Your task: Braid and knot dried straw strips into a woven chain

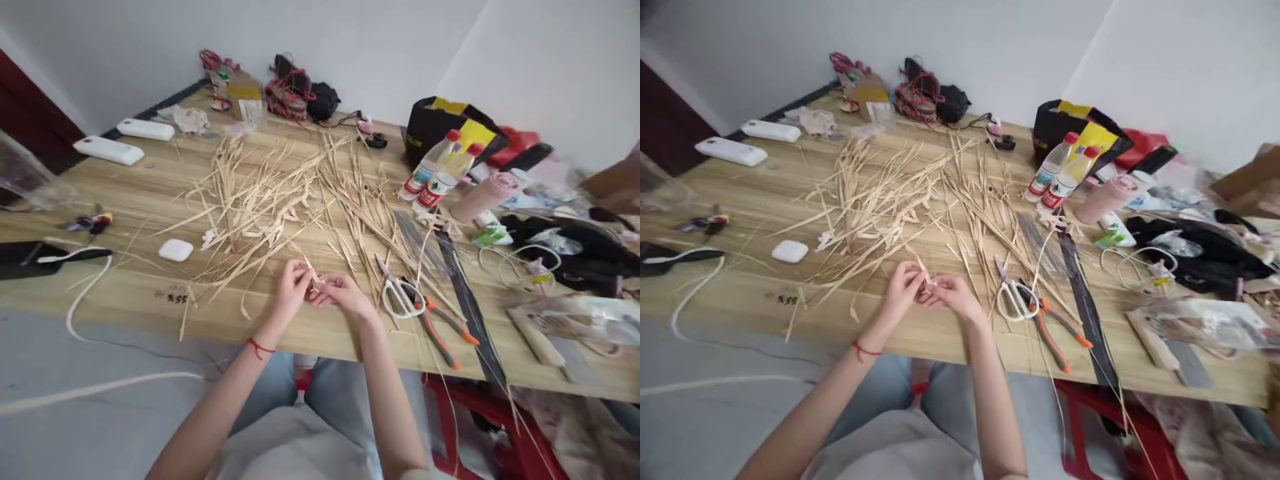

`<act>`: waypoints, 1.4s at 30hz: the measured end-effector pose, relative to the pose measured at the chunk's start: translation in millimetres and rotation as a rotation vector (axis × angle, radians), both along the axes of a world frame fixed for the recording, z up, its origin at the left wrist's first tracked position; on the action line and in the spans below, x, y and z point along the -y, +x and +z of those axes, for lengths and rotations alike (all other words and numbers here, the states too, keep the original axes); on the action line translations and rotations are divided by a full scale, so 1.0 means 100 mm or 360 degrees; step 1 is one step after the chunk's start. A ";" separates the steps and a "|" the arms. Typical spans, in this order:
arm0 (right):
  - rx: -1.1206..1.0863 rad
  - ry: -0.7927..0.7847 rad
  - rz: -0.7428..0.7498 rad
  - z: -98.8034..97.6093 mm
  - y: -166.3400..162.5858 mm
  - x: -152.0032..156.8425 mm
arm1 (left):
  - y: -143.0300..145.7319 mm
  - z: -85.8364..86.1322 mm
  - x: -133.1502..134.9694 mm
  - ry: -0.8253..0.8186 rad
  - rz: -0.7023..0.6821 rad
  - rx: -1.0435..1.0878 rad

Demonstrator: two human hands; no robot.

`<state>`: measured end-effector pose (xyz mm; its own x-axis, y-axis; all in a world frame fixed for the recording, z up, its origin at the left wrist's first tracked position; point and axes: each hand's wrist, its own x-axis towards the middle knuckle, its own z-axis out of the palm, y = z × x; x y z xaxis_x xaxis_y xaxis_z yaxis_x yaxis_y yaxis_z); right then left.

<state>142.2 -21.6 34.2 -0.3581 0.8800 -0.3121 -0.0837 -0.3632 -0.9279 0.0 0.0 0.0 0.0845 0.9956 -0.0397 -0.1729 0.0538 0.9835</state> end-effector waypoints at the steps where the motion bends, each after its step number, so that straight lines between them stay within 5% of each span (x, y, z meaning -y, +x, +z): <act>1: 0.0110 0.0068 -0.0121 0.01 -0.06 0.03 | 0.01 0.03 -0.02 -0.0072 0.0005 0.0037; 3: 0.0328 0.0189 -0.0324 0.04 -0.17 0.10 | 0.04 0.09 -0.05 -0.0221 -0.0025 0.0126; 6: 0.1127 0.0478 -0.0612 0.13 -0.39 0.23 | 0.08 0.20 -0.08 -0.0483 -0.0179 0.0307; 9: 0.1529 0.0580 -0.0657 0.21 -0.59 0.33 | 0.12 0.29 -0.14 -0.0651 -0.0320 0.0443; 18: 0.0670 0.0539 -0.1049 -0.02 -0.59 0.55 | 0.01 0.35 -0.25 -0.1152 -0.0656 0.0949; 33: 0.1081 0.1227 -0.1100 -0.15 -0.66 0.52 | 0.05 0.24 -0.19 -0.1173 -0.0759 0.0926; 37: 0.1024 0.1119 -0.1202 -0.17 -0.67 0.52 | 0.09 0.23 -0.17 -0.1147 -0.0735 0.0792; 42: 0.0449 0.0584 -0.1320 -0.11 -0.61 0.49 | 0.05 0.28 -0.17 -0.1077 -0.0761 0.0786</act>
<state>80.8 -71.0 23.2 0.4713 0.8803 0.0551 0.0608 0.0299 -0.9977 5.1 16.5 27.5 0.6362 0.6310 -0.4439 -0.3715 0.7548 0.5406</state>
